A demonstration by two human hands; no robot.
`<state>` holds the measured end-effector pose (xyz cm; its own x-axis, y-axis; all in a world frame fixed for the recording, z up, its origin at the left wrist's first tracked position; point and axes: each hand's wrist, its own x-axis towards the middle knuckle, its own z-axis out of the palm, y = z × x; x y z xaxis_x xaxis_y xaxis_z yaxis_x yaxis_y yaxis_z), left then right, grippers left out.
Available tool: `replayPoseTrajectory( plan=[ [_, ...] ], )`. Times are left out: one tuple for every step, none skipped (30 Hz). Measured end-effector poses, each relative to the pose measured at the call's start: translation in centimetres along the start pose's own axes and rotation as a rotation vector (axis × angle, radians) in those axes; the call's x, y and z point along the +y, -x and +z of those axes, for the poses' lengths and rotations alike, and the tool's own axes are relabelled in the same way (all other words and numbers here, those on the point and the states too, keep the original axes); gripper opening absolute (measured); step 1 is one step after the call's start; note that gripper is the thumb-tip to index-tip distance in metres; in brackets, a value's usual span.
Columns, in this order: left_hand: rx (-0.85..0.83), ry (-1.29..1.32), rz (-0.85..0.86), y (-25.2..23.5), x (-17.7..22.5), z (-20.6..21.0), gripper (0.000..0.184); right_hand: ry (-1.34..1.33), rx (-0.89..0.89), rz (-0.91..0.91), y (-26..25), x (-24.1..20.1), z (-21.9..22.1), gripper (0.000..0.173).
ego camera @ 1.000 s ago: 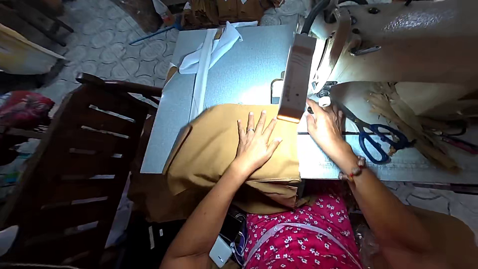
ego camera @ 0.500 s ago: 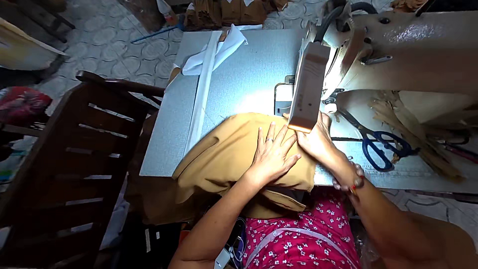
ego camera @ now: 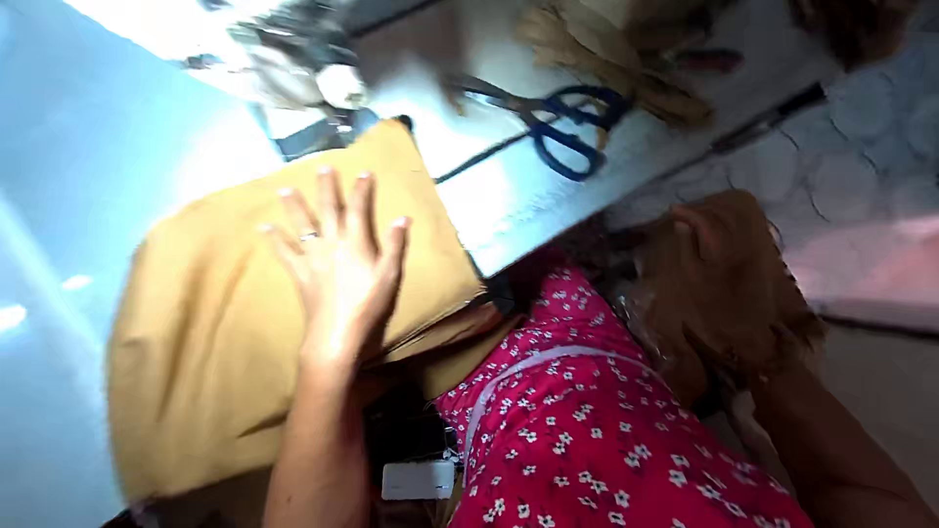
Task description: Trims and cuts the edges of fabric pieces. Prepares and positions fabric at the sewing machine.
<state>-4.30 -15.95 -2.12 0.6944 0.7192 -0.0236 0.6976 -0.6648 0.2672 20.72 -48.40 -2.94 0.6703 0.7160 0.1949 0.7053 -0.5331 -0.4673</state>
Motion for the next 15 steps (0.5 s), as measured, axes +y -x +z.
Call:
replayPoseTrajectory(
  plan=[
    [0.017, -0.006, 0.003, 0.0, -0.2, 0.2, 0.068, -0.058, -0.076, 0.212, 1.8, 1.5, -0.9, 0.036],
    [0.027, -0.001, 0.005, -0.1, -0.1, 0.2, 0.069, -0.161, -0.118, 0.429, 3.7, 2.8, -1.3, 0.039],
    [0.029, 0.007, 0.006, -0.1, 0.0, 0.1, 0.070, -0.240, -0.146, 0.614, 5.6, 4.1, -1.3, 0.039],
    [0.030, 0.013, 0.005, -0.2, 0.0, 0.2, 0.070, -0.300, -0.161, 0.759, 7.4, 5.1, -0.8, 0.037],
    [0.033, 0.019, 0.007, -0.3, -0.3, 0.3, 0.071, -0.356, -0.180, 0.865, 8.8, 6.1, 0.0, 0.037],
    [0.032, 0.016, 0.008, -0.4, -0.7, 0.5, 0.071, -0.399, -0.195, 0.936, 10.0, 6.8, 0.9, 0.035],
    [0.025, 0.008, 0.009, -0.5, -1.0, 0.6, 0.072, -0.424, -0.197, 1.002, 11.0, 7.0, 1.7, 0.031],
    [0.026, 0.002, 0.011, -0.6, -1.2, 0.7, 0.072, -0.441, -0.200, 1.053, 11.9, 7.1, 2.5, 0.029],
    [0.026, -0.001, 0.012, -0.8, -1.3, 0.8, 0.072, -0.448, -0.200, 1.074, 12.9, 7.5, 3.5, 0.028],
    [0.025, -0.001, 0.011, -0.9, -1.4, 0.8, 0.073, -0.451, -0.198, 1.065, 13.9, 8.0, 4.6, 0.027],
    [0.027, -0.001, 0.008, -0.9, -1.5, 0.8, 0.073, -0.446, -0.204, 1.037, 14.9, 8.6, 5.8, 0.028],
    [0.032, 0.003, 0.006, -1.0, -1.7, 0.9, 0.074, -0.408, -0.209, 0.995, 15.4, 8.9, 6.9, 0.031],
    [0.038, 0.009, 0.000, -1.1, -1.8, 1.0, 0.074, -0.353, -0.223, 0.954, 15.4, 8.9, 7.8, 0.037],
    [0.037, 0.009, -0.006, -1.1, -1.9, 0.9, 0.075, -0.283, -0.228, 0.922, 15.3, 8.9, 8.8, 0.041],
    [0.021, 0.002, -0.015, -1.1, -1.8, 0.7, 0.075, -0.201, -0.234, 0.890, 15.3, 8.9, 9.7, 0.041]
  ],
)
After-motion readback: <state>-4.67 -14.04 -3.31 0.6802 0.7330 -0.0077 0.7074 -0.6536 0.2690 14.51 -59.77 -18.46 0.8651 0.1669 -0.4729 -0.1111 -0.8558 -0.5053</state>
